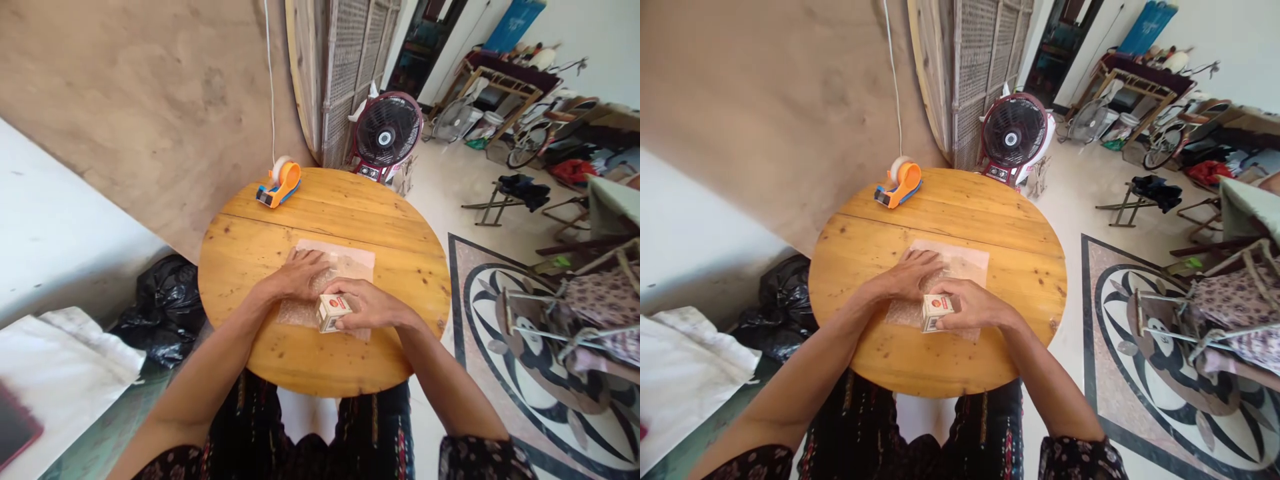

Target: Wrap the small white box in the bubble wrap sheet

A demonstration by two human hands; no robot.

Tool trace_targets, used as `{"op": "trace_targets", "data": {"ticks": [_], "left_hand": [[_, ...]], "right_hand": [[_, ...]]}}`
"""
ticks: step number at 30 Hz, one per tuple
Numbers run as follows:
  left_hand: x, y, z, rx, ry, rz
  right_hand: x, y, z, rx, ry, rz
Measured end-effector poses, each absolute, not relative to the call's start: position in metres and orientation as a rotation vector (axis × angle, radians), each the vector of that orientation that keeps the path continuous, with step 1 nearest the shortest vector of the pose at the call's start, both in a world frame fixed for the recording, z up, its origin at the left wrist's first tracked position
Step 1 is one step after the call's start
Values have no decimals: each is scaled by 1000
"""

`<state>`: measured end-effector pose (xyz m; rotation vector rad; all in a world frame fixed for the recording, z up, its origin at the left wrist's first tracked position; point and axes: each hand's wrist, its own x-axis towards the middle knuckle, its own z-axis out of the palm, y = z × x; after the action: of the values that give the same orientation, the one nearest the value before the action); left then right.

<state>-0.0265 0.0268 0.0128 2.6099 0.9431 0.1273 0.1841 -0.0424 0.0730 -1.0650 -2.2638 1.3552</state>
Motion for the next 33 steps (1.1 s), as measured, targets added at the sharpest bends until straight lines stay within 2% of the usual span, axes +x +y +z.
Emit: {"op": "trace_targets", "data": {"ticks": [14, 33], "left_hand": [[-27, 26, 17, 2570, 933, 186], [-26, 29, 17, 2458, 941, 193]], "right_hand": [[204, -10, 65, -941, -2514, 1288], [204, -4, 45, -1108, -2329, 1104]]}}
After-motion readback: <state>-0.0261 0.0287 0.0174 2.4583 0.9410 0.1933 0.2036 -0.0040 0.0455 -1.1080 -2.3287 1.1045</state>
